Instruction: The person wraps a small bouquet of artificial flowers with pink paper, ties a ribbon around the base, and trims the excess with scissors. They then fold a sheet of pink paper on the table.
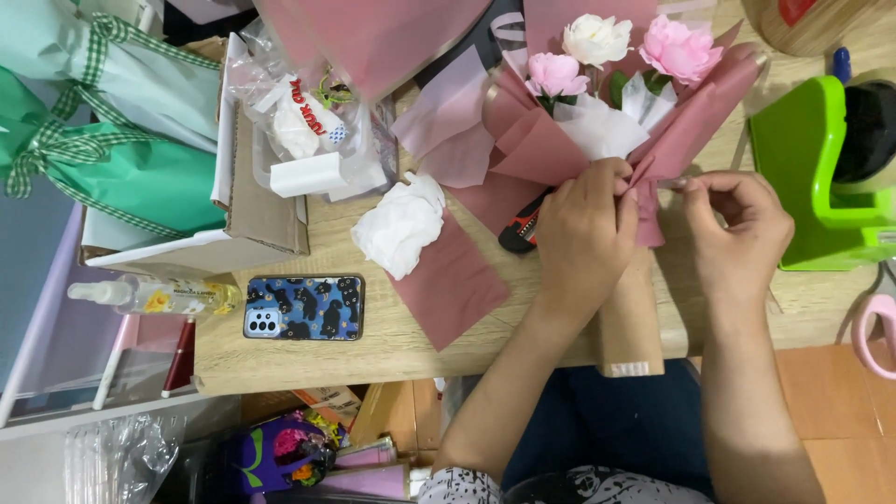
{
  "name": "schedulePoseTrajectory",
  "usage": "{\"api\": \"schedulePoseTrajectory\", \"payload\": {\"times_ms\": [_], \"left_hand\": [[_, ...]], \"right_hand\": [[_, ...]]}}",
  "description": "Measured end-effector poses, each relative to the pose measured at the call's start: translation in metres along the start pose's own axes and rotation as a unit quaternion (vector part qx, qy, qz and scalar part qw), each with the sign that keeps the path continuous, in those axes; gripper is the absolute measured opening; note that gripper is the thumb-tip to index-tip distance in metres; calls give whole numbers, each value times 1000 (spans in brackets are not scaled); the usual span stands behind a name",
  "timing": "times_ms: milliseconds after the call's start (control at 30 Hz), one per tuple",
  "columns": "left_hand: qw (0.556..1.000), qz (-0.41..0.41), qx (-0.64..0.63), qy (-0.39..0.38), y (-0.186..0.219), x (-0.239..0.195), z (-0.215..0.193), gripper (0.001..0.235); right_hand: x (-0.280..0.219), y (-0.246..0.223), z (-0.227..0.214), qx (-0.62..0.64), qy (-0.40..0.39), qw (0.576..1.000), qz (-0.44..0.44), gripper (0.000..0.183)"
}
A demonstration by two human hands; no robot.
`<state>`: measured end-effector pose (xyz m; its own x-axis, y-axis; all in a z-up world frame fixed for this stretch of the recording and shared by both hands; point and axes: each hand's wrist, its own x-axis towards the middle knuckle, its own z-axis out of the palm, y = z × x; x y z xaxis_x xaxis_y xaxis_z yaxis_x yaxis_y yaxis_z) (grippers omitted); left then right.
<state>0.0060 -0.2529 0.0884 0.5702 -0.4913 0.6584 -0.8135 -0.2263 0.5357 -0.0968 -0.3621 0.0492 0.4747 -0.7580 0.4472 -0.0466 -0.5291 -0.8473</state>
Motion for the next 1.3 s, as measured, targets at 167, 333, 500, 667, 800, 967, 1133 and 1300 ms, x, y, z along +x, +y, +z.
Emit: {"api": "schedulePoseTrajectory", "payload": {"times_ms": [167, 333, 500, 667, 800, 967, 1133, 1300], "left_hand": [[1000, 5, 0, -6, 0, 2, -1, 6], [999, 1, 27, -18, 0, -1, 4, 3], [999, -7, 16, -30, -3, -6, 7, 20], [999, 20, 28, 2, -7, -9, 10, 16], [1000, 9, 13, 24, 1, -3, 5, 10], [1000, 4, 10, 12, -3, -7, 7, 11], [999, 37, -3, 23, -5, -15, 8, 16], [991, 82, -20, 106, -3, -13, 0, 26]], "right_hand": [[-3, 26, -5, -68, 14, 997, 35, 5], [-4, 37, -5, -123, 2, 991, 46, 4], [1, 1, -3, 45, -32, 976, 208, 8], [-4, -1, -1, 100, -26, 978, 183, 21], [-5, 11, 4, 58, -35, 980, 188, 9], [-2, 7, 8, 114, -27, 959, 258, 12], [-1, 7, 7, 90, -41, 960, 262, 15], [-3, 33, 4, 8, -34, 973, 226, 15]]}}
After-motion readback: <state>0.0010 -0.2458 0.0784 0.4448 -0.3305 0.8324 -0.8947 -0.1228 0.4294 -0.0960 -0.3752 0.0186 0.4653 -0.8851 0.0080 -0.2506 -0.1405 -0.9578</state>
